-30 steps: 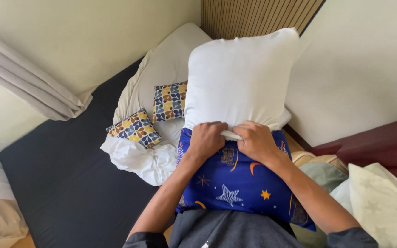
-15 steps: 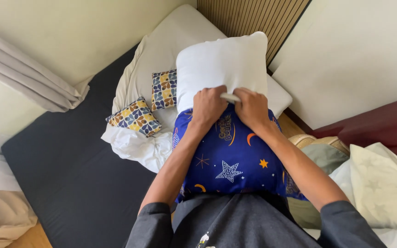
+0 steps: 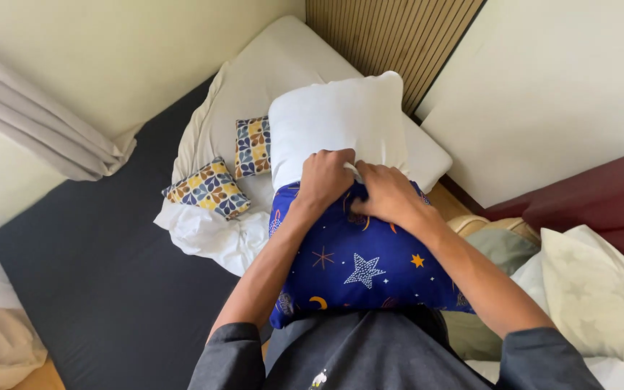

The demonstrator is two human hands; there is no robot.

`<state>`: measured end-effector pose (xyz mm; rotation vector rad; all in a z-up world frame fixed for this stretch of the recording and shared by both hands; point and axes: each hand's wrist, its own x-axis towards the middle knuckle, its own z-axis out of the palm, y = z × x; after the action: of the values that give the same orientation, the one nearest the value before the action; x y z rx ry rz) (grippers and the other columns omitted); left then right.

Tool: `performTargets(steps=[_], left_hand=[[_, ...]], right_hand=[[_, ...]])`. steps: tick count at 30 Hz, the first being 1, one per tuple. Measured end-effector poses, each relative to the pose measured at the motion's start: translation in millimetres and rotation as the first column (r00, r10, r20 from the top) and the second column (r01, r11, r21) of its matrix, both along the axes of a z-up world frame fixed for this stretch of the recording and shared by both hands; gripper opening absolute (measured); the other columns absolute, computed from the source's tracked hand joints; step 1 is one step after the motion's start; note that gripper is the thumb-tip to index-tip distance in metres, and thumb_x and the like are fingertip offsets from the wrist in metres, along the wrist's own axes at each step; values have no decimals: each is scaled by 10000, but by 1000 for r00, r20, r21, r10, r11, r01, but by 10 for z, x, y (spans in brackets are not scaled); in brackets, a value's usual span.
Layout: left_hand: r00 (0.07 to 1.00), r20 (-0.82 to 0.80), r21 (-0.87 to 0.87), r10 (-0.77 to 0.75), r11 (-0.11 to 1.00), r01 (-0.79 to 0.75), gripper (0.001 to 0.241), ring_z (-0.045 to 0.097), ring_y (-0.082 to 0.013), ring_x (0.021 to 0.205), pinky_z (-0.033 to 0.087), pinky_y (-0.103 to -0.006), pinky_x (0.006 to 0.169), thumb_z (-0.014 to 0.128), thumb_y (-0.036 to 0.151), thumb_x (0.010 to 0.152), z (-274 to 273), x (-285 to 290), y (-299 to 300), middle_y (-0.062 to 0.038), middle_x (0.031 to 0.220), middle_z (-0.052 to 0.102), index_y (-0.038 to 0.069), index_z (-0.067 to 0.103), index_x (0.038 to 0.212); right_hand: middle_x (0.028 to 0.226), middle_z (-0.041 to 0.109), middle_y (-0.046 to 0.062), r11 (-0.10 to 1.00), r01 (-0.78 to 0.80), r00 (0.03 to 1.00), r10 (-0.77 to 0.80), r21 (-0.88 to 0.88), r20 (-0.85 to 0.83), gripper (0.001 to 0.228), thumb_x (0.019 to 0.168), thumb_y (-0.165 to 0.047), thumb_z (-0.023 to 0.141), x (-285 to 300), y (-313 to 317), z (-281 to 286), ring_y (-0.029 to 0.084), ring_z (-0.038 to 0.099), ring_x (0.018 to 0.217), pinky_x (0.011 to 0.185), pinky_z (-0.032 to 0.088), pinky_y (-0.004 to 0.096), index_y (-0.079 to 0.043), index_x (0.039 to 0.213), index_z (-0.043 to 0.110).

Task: The person inserts a white pillow into a blue pillowcase with a space-themed pattern. They hold the pillow and case, pull the fabric over the corners, and smooth the material to fit the pillow inside.

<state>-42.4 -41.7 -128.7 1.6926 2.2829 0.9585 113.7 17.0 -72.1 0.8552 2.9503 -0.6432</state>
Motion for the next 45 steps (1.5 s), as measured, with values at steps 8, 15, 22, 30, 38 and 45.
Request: performTargets(steps=[8, 15, 22, 30, 38, 45], left_hand=[[992, -120, 135, -47, 989, 63, 378, 632, -321, 988, 527, -471, 821, 646, 213, 710, 39, 22, -520, -48, 975, 575, 188, 584, 1082], [970, -200, 254, -137, 949, 187, 362, 641, -323, 974, 502, -452, 899, 642, 115, 727, -80, -202, -145, -77, 922, 580, 141, 590, 1084], [929, -317, 376, -192, 874, 309, 274, 701, -360, 622, 583, -491, 600, 405, 1, 915, 1036, -84, 188, -60, 864, 631, 188, 512, 1083], [890, -128, 44, -437, 895, 445, 238, 722, -511, 727, 596, -595, 718, 487, 121, 869, 1826, 444, 272, -203, 797, 723, 158, 635, 1051], [825, -223, -122, -520, 854, 505, 211, 729, -488, 770, 584, -573, 755, 695, 191, 766, 1438, 120, -62, -179, 828, 739, 124, 668, 965], [935, -309, 119, -176, 968, 222, 400, 652, -356, 794, 595, -525, 645, 736, 230, 743, 1381, 111, -131, -35, 967, 473, 194, 500, 1064]], right_hand=[[535, 505, 17, 961, 235, 753, -275, -147, -598, 186, 768, -100, 611, -64, 411, -923, 230, 552, 628, 562, 416, 372, -174, 609, 548], [482, 462, 2, 765, -6, 407, -587, -644, -700, 293, 695, 40, 618, -175, 613, -488, 57, 392, 512, 493, 231, 238, -113, 541, 420], [474, 331, 23, 611, 139, 399, -755, -779, -520, 90, 638, -121, 610, 131, 999, 82, 77, 306, 417, 445, 173, 248, -71, 594, 549], [567, 526, 19, 863, 340, 615, -505, -375, -605, 321, 956, -118, 596, 446, 495, 409, 92, 490, 572, 516, 378, 279, -92, 637, 572], [486, 342, -115, 926, 154, 678, -352, -343, -645, 363, 777, 8, 660, 772, 144, 143, 11, 373, 525, 482, 299, 212, -146, 518, 457], [439, 302, -111, 933, -63, 724, -202, -354, -660, 433, 806, -47, 658, 529, 117, 665, -6, 311, 486, 429, 202, 226, -157, 492, 380]])
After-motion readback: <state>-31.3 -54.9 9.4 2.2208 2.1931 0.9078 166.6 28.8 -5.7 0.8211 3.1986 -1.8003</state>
